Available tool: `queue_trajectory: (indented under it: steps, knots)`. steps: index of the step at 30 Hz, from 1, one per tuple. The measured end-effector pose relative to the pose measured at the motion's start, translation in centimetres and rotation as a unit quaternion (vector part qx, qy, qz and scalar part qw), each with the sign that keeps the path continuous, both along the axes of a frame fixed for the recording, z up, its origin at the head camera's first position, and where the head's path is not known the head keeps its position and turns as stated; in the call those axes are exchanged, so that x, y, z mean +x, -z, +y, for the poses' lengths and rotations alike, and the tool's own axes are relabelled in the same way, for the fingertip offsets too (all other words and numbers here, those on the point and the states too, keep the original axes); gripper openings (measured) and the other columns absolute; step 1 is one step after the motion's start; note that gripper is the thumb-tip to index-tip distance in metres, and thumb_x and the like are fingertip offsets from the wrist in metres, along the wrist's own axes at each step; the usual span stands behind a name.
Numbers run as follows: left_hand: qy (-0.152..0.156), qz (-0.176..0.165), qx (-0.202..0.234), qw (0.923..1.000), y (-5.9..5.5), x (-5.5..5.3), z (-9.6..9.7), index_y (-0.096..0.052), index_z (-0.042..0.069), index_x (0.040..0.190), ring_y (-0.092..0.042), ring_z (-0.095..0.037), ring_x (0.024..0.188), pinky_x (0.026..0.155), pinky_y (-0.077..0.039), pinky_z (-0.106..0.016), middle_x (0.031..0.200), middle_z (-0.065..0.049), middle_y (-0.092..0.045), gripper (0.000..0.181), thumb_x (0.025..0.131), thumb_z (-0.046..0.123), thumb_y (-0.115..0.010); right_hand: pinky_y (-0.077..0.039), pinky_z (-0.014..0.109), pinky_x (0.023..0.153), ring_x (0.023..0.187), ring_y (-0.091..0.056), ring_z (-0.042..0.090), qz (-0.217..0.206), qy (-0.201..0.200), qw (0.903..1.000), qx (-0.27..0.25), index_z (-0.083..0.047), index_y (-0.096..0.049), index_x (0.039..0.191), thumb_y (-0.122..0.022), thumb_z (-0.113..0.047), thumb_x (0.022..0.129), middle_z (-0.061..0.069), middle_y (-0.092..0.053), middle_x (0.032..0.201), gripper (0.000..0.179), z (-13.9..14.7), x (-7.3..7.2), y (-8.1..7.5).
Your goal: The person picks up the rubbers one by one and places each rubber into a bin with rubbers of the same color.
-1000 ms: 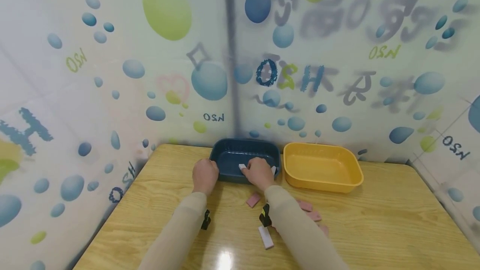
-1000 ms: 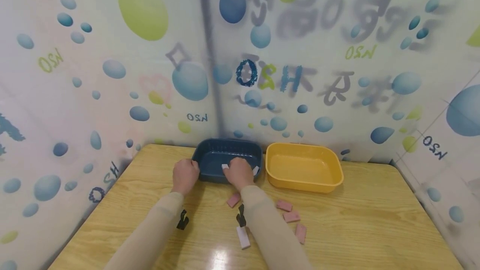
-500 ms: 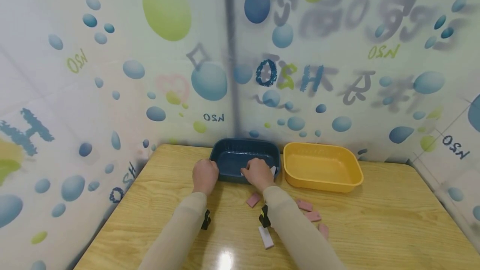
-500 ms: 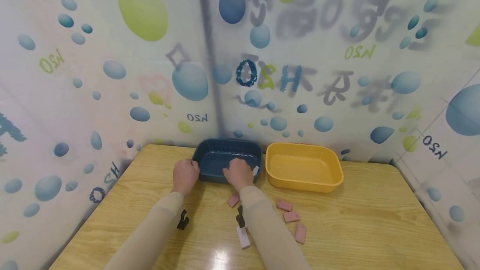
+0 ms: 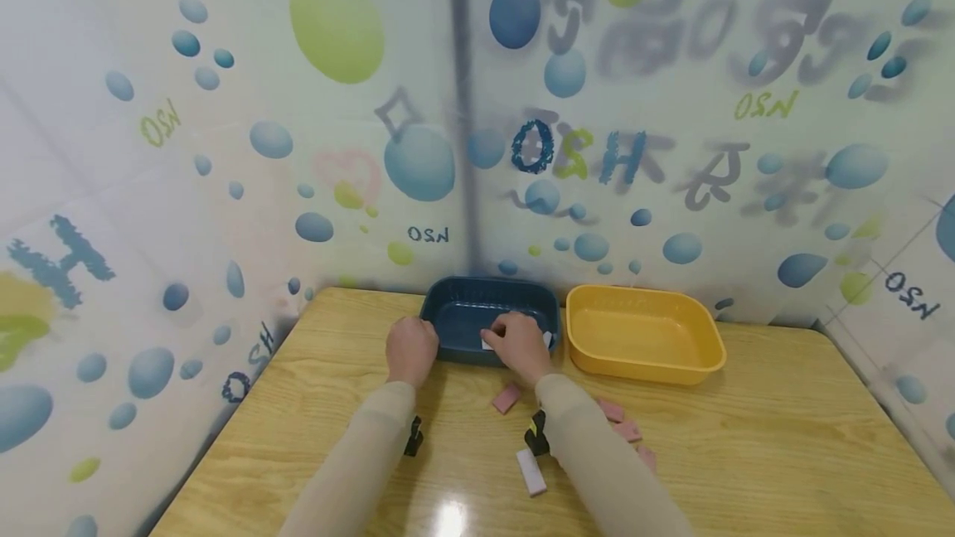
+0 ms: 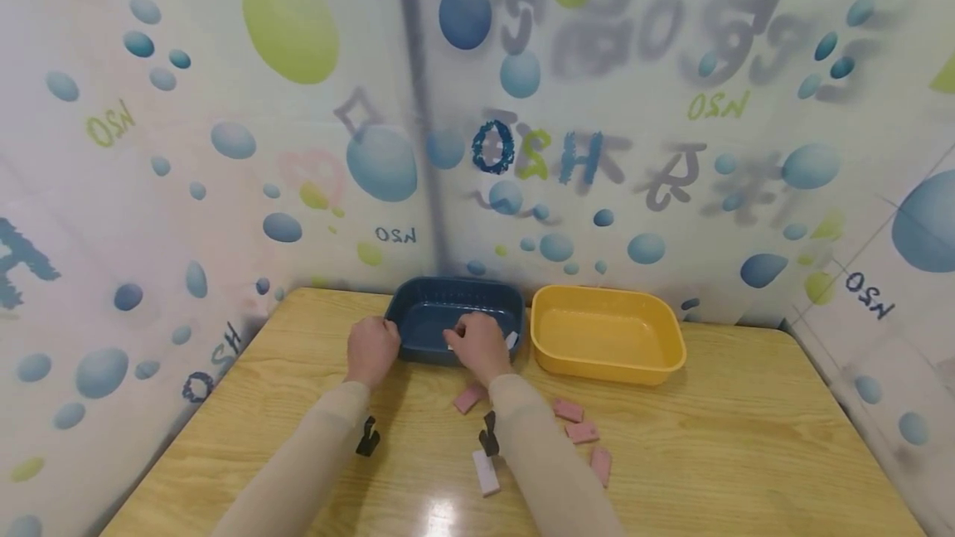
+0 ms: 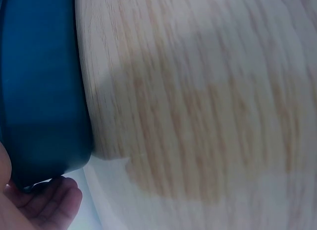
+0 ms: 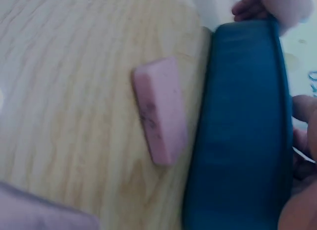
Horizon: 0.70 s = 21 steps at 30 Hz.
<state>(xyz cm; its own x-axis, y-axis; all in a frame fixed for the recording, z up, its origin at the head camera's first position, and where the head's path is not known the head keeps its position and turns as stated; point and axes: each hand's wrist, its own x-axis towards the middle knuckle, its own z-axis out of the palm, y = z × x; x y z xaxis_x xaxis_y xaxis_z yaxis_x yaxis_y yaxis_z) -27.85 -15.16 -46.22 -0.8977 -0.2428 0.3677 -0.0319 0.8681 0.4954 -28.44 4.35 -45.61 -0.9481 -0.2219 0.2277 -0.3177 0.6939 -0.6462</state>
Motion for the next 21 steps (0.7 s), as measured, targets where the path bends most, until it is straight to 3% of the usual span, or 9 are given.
queue_trajectory:
  steps: [4, 13, 21]
  knots:
    - [0.001, 0.001, -0.002, 1.0000, -0.1, 0.1, 0.1, -0.048, 0.008, 0.049, -0.059, -0.029, 0.057, 0.057, -0.056, -0.047, 0.061, -0.017, -0.060, 0.047, 0.096, 0.002, -0.050, -0.049, 0.032, 0.067, 0.072, -0.055, 0.014, 0.015, -0.013, 0.9989, -0.043, -0.011, -0.075, 0.086, -0.072, -0.021, 0.097, 0.001, -0.064, 0.083, 0.015, 1.3, 0.2, -0.6]
    - [0.001, 0.006, 0.004, 1.0000, -0.2, 0.3, 0.3, -0.046, 0.009, 0.049, -0.054, -0.023, 0.053, 0.052, -0.054, -0.045, 0.059, -0.014, -0.056, 0.047, 0.095, 0.001, -0.051, -0.054, 0.037, 0.076, 0.080, -0.060, 0.018, 0.036, 0.002, 0.9990, -0.029, -0.008, -0.076, 0.090, -0.074, -0.016, 0.095, 0.003, -0.066, 0.087, 0.009, 4.4, 1.1, -1.9]
    - [0.003, 0.014, -0.010, 0.9998, -0.1, 0.2, 0.3, -0.048, 0.007, 0.048, -0.056, -0.026, 0.054, 0.053, -0.055, -0.046, 0.058, -0.014, -0.058, 0.046, 0.094, 0.000, -0.052, -0.053, 0.038, 0.077, 0.080, -0.059, 0.018, 0.038, -0.026, 0.9988, -0.013, -0.007, -0.076, 0.089, -0.075, -0.015, 0.093, 0.002, -0.065, 0.085, 0.009, 6.2, 2.6, -3.4]
